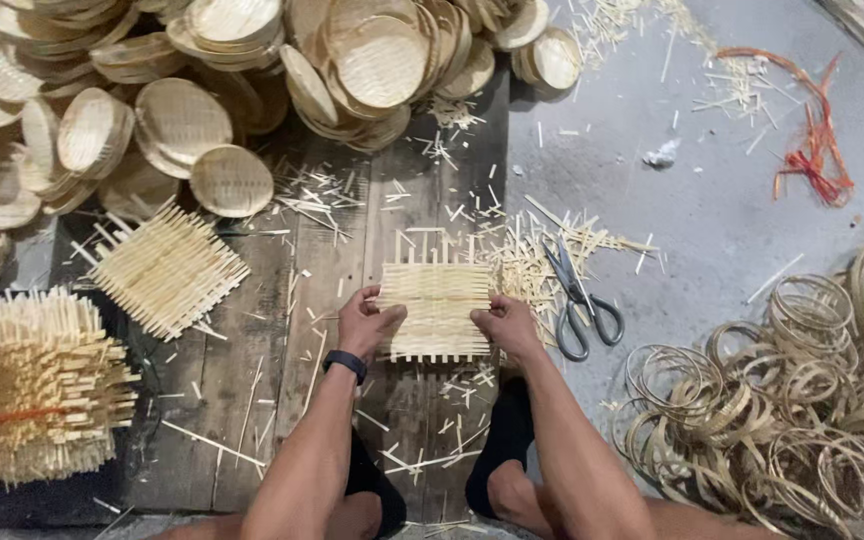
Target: The person sits on the floor and weaves small round bamboo baskets. They place a woven bamboo mat over a circular mold, then use shears to trim the excess bamboo strips around the edge. The person repeats this process for multiple baskets, stacking the finished items nearby.
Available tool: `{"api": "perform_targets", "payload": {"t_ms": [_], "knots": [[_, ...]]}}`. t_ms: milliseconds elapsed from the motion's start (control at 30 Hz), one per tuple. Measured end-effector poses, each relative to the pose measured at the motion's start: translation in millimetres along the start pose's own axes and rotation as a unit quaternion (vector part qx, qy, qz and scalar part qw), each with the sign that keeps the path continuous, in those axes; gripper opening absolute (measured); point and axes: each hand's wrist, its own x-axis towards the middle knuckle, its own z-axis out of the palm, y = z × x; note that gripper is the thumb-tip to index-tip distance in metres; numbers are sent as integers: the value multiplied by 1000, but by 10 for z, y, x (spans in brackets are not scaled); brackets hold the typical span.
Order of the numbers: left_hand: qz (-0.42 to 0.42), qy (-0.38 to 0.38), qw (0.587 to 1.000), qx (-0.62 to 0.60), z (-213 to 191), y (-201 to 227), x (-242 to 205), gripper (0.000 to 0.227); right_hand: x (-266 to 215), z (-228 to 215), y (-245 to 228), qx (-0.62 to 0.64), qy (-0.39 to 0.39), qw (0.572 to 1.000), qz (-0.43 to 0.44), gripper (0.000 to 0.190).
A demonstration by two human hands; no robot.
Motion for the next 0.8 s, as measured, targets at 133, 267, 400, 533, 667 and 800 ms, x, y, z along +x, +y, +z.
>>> {"api": "perform_targets", "payload": {"t_ms": [133,267,400,533,667,800], "knots": [[-23,-29,999,-22,26,9,17,65,59,35,193,62,14,998,-5,27],[-66,-19,997,35,-12,71,-10,41,55,23,193,114,0,993,11,25],[-64,-25,998,-9,53,121,-60,36,36,-30,260,122,-5,993,-4,21],[-67,-9,998,0,74,225,-102,38,91,-9,357,107,10,994,-33,15],[-72,-11,997,18,56,257,-105,37,47,52,332,86,30,995,-41,12],[-55,-19,994,93,-14,274,-105,36,-15,81,295,-66,76,990,-99,19]]}}
